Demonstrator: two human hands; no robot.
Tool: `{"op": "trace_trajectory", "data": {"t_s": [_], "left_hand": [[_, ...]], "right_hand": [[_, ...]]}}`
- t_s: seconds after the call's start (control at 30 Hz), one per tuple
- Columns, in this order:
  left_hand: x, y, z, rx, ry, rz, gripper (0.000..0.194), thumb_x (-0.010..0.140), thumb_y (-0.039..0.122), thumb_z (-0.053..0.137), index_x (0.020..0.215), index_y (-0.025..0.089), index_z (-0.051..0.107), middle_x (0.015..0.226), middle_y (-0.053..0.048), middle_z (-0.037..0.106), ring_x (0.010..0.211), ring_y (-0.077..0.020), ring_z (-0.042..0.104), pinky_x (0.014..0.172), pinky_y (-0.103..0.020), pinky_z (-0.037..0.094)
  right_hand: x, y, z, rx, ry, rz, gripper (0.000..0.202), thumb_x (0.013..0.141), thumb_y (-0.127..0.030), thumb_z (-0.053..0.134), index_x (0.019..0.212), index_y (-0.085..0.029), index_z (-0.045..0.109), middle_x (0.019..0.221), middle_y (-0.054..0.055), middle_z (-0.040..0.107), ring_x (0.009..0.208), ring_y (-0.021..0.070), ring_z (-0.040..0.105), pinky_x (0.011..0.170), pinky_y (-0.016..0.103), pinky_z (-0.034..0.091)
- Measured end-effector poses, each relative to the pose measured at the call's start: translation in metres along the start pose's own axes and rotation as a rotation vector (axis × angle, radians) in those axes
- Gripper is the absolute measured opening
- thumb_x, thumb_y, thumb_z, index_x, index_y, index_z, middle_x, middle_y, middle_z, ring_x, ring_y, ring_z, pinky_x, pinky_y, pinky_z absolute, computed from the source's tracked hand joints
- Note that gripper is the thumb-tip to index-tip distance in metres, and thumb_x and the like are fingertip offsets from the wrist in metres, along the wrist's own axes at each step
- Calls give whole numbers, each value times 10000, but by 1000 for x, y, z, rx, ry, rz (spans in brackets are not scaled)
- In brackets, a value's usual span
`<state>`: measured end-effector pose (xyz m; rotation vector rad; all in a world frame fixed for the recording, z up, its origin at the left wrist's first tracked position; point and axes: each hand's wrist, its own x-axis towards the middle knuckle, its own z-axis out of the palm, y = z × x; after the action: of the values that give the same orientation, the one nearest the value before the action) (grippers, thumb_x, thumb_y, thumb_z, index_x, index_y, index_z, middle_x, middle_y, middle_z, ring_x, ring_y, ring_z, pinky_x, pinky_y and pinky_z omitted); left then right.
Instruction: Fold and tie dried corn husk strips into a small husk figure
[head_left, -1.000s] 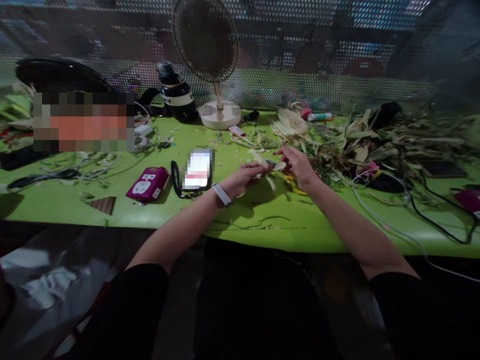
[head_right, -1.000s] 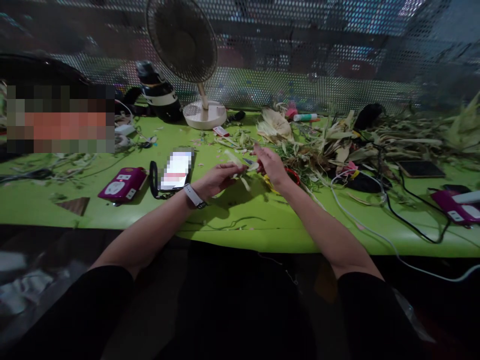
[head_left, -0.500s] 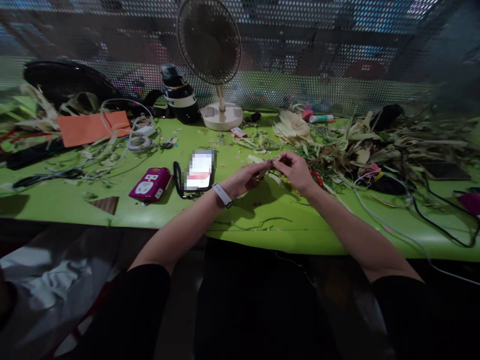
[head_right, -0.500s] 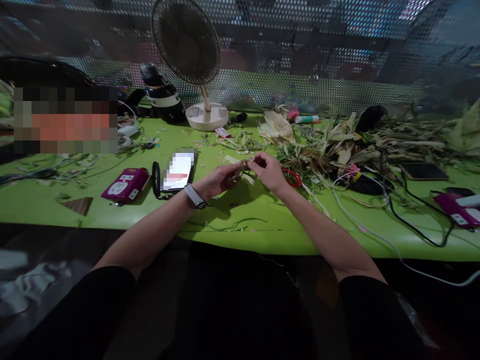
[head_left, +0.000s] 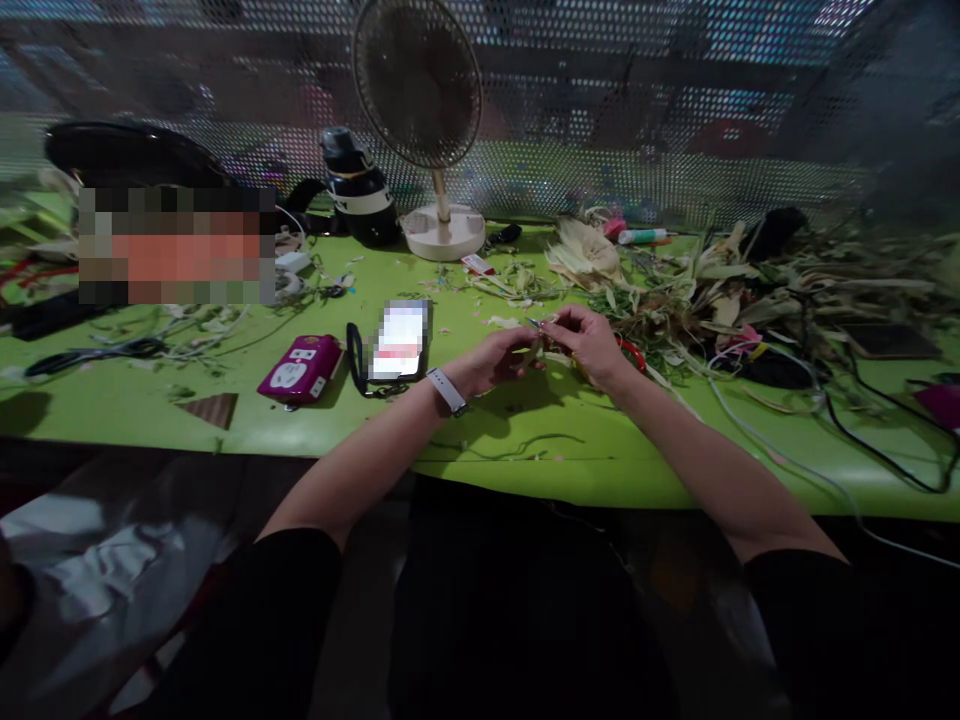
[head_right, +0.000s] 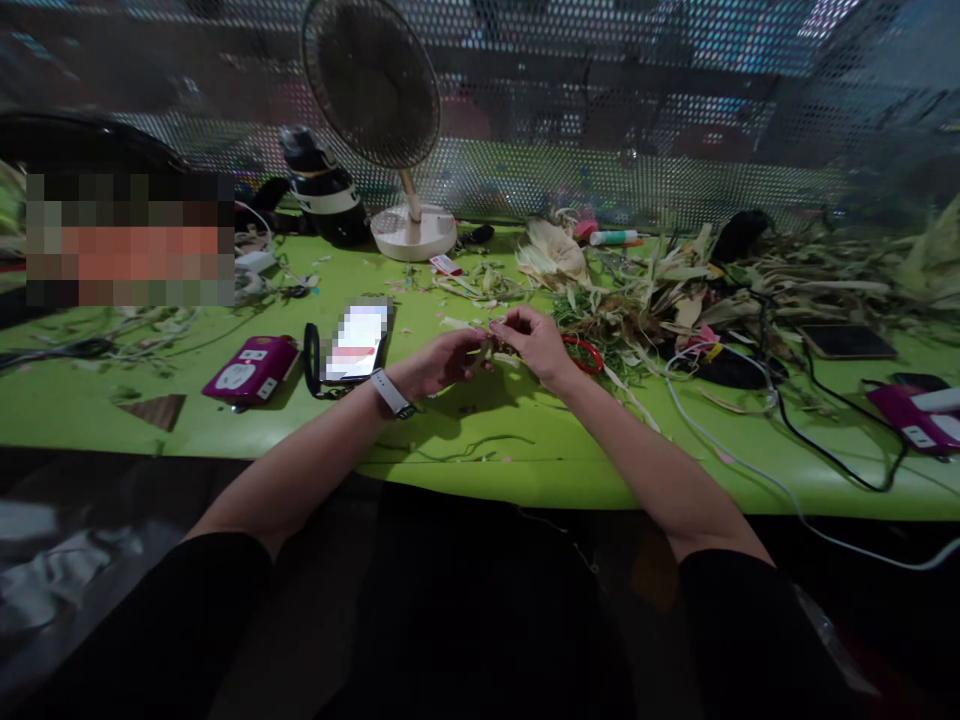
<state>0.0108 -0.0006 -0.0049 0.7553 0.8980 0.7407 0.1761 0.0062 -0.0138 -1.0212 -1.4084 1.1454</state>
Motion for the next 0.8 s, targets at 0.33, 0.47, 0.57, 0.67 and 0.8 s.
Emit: {"op": "trace_trajectory", "data": {"t_s": [0.33, 0.47, 0.57, 0.67, 0.8], "left_hand": [[-3, -4, 2, 93, 2, -20, 76, 803, 184, 721, 849, 130, 748, 783, -48, 720, 644, -92, 649, 519, -178, 429], [-6, -6, 6, 99, -38, -23, 44, 807, 166, 725, 808, 124, 736, 715, -36, 696, 609, -80, 625, 493, -172, 410], [-5, -6, 6, 44, -44, 14, 40, 820, 158, 712, 838, 138, 741, 795, -34, 727, 654, -74, 647, 526, -162, 444], [-2, -4, 4, -55, 7, 89, 93, 853, 170, 666, 878, 148, 753, 861, -32, 748, 698, -65, 662, 564, -150, 470], [0, -3, 3, -143, 49, 147, 110, 871, 199, 645, 854, 156, 745, 873, -30, 755, 752, -81, 678, 616, -170, 493]], "right_hand": [[3, -5, -3, 17, 99, 0, 477, 515, -543, 889, 649, -203, 583, 575, -58, 527, 525, 76, 429, 515, 245, 356], [3, -6, -4, -13, 118, -15, 491, 540, -573, 874, 669, -198, 586, 578, -55, 525, 526, 75, 420, 513, 244, 340], [3, -9, -8, -61, 142, -32, 521, 623, -669, 795, 718, -206, 577, 602, -46, 518, 528, 87, 436, 515, 253, 357], [0, -15, -13, -157, 132, -23, 573, 775, -778, 584, 699, -211, 545, 578, -32, 488, 510, 101, 432, 512, 265, 350], [-5, -18, -14, -414, -51, -84, 582, 782, -756, 602, 623, -200, 534, 572, -14, 485, 546, 113, 424, 521, 267, 318]]}}
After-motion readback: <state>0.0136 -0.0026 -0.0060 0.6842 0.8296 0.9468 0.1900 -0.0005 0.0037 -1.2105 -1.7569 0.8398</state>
